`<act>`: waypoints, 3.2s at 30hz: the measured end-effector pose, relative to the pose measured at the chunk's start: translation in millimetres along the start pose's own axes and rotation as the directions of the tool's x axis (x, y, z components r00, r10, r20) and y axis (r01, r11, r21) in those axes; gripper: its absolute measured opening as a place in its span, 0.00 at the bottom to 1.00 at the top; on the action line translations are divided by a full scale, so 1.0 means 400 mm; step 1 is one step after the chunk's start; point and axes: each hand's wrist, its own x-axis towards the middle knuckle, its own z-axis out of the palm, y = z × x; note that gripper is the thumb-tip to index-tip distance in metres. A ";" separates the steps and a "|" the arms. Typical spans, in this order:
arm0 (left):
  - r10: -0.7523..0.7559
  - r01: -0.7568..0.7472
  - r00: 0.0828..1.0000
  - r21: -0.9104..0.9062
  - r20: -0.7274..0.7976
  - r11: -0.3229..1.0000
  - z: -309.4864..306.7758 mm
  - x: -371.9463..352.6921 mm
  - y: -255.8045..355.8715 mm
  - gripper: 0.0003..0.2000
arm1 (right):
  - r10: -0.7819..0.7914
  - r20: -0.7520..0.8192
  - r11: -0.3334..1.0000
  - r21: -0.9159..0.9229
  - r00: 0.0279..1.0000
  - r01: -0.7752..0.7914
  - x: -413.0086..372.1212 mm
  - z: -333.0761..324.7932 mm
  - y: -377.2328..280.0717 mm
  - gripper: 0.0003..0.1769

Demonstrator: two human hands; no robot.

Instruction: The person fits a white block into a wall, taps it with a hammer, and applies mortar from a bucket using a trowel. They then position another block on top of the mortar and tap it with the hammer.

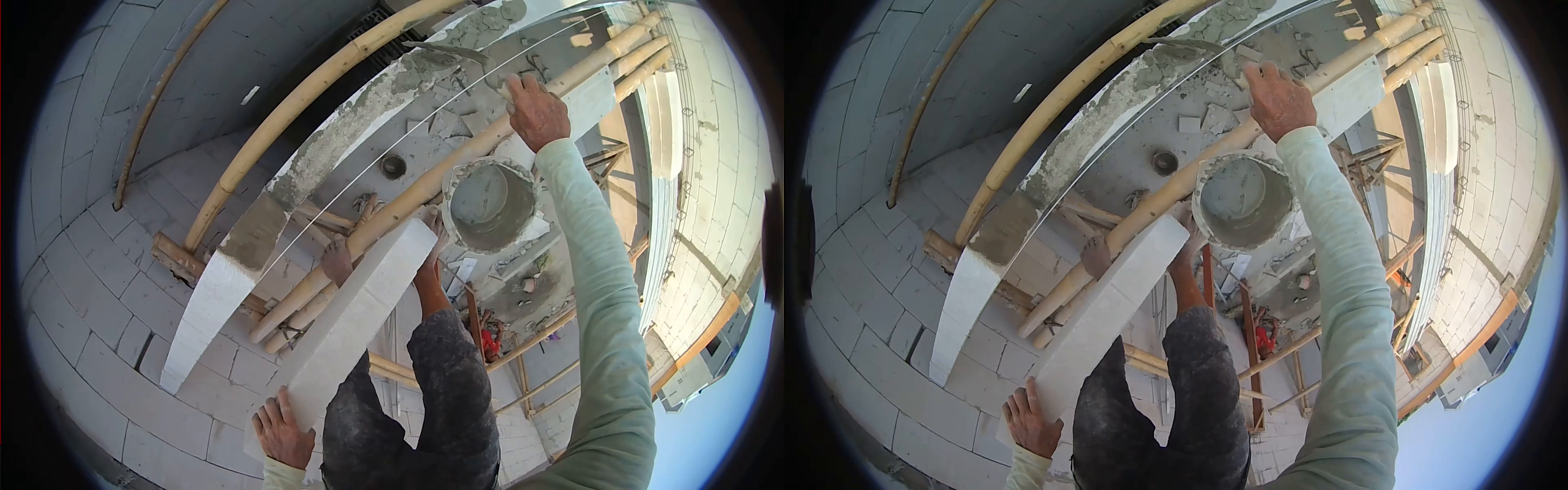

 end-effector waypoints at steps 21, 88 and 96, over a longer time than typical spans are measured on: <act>-0.017 0.017 1.000 0.009 -0.001 1.000 -0.002 -0.003 0.018 0.45 | 0.058 0.261 0.935 0.325 0.963 -0.145 -0.191 0.008 -0.269 0.18; -0.009 0.007 1.000 0.080 0.023 0.997 0.004 -0.006 0.033 0.45 | 0.078 0.658 0.289 0.705 0.749 -0.648 -0.086 0.036 -0.006 0.29; -0.010 0.009 1.000 0.093 0.016 0.996 0.008 -0.006 0.039 0.43 | 0.243 0.532 0.455 0.676 0.811 -0.580 -0.478 -0.032 -0.016 0.30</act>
